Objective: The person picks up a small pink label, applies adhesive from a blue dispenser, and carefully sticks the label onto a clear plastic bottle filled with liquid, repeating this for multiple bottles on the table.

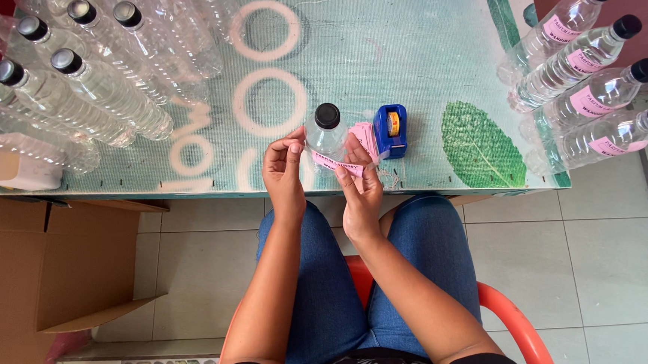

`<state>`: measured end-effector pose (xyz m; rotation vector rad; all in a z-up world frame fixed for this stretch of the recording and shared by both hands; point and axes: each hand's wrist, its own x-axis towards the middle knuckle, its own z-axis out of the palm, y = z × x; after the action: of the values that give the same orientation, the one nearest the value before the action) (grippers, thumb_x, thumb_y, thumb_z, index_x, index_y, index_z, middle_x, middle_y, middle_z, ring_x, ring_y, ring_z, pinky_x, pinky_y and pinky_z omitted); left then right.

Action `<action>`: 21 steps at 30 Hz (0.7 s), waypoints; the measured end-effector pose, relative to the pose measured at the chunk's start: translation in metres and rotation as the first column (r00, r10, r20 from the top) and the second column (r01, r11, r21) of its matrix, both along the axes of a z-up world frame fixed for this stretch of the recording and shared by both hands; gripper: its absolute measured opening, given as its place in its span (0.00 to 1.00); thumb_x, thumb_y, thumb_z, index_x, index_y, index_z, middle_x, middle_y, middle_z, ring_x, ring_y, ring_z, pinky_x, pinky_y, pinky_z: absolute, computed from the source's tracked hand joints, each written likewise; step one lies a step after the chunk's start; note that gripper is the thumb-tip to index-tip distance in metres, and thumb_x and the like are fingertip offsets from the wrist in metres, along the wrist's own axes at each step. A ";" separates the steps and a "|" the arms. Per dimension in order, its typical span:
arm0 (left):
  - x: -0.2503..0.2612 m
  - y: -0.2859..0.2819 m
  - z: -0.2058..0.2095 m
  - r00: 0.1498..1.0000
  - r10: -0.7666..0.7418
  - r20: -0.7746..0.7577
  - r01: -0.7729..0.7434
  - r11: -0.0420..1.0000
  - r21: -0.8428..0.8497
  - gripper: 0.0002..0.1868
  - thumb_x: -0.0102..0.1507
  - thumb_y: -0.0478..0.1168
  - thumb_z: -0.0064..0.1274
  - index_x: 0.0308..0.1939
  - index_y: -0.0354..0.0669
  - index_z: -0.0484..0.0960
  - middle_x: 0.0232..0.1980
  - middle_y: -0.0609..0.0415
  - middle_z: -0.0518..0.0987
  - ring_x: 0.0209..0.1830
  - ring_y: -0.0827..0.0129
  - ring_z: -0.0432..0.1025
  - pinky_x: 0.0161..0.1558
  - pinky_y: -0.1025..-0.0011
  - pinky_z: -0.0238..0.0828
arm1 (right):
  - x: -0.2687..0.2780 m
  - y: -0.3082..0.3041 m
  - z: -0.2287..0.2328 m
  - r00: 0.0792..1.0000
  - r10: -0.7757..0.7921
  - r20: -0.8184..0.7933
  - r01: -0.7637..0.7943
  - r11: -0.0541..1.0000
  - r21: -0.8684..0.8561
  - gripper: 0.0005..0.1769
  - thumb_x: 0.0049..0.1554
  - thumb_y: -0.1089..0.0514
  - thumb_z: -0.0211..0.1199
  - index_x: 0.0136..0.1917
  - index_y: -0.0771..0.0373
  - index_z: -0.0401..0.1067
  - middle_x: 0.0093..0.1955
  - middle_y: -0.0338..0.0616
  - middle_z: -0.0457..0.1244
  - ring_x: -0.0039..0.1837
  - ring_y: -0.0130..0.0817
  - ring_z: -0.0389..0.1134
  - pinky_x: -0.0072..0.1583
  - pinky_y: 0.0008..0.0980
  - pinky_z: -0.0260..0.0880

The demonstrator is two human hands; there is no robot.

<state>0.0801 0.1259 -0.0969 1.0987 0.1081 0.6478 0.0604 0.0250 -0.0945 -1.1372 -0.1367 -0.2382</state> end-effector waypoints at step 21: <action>0.012 0.005 -0.017 0.999 0.048 -0.024 -0.048 0.999 -0.007 0.04 0.69 0.36 0.53 0.43 0.38 0.76 0.48 0.45 0.81 0.53 0.66 0.75 0.58 0.69 0.70 | 0.003 0.003 0.001 0.996 -0.039 -0.079 0.037 0.999 -0.034 0.27 0.60 0.61 0.64 0.72 0.62 0.65 0.73 0.45 0.59 0.76 0.32 0.54 0.76 0.37 0.52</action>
<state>0.0925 0.1305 -0.1141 1.0992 0.1579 0.6771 0.0634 0.0280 -0.0939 -1.1811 -0.0482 -0.2245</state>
